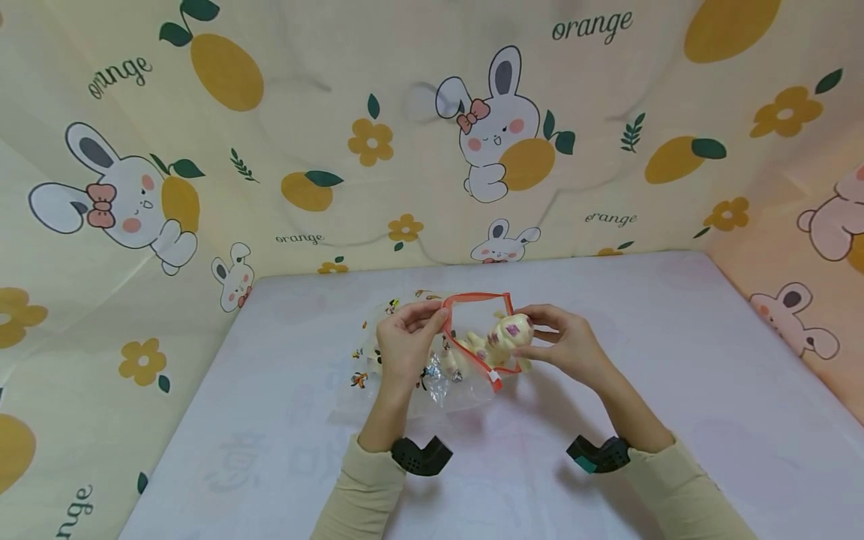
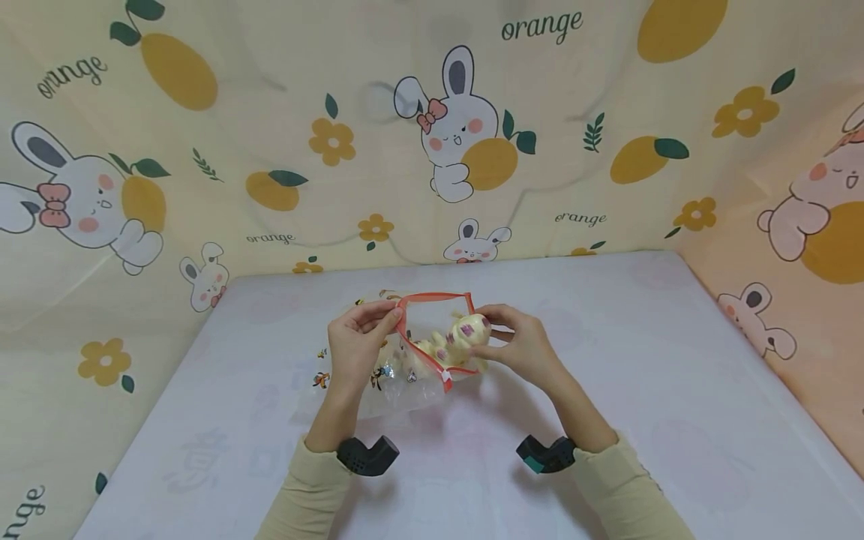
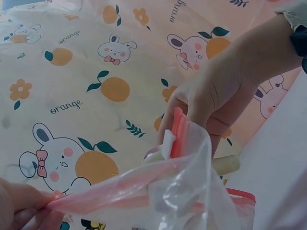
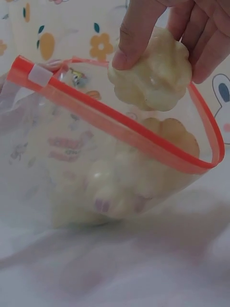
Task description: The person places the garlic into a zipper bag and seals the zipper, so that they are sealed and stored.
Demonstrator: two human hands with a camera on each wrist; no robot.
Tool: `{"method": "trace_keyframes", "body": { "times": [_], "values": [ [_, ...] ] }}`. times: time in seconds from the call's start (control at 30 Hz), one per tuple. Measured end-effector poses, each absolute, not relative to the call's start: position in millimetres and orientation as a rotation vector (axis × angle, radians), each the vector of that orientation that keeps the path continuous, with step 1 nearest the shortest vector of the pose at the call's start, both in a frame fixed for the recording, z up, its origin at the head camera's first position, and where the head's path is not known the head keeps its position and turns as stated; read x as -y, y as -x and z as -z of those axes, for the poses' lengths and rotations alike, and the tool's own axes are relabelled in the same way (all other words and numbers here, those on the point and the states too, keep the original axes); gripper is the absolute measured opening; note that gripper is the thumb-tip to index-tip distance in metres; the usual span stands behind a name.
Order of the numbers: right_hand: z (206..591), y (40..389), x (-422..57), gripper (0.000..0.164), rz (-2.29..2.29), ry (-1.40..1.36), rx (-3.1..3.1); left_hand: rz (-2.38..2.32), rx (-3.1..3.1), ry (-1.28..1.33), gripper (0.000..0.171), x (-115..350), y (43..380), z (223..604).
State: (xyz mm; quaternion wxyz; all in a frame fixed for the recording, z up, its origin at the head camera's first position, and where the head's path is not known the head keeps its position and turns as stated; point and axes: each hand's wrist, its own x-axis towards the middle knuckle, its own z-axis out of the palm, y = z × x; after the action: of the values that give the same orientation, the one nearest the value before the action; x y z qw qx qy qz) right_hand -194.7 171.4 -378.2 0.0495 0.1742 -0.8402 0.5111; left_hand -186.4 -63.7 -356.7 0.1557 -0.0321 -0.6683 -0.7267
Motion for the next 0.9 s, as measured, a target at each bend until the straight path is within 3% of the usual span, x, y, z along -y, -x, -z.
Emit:
{"method": "trace_keyframes", "body": {
  "times": [0.9],
  "values": [
    [384.4,192.3,-152.2,0.058,-1.526,-0.478,2.567,2.066,1.921,0.118,0.018,65.0,186.3,357.3]
  ]
}}
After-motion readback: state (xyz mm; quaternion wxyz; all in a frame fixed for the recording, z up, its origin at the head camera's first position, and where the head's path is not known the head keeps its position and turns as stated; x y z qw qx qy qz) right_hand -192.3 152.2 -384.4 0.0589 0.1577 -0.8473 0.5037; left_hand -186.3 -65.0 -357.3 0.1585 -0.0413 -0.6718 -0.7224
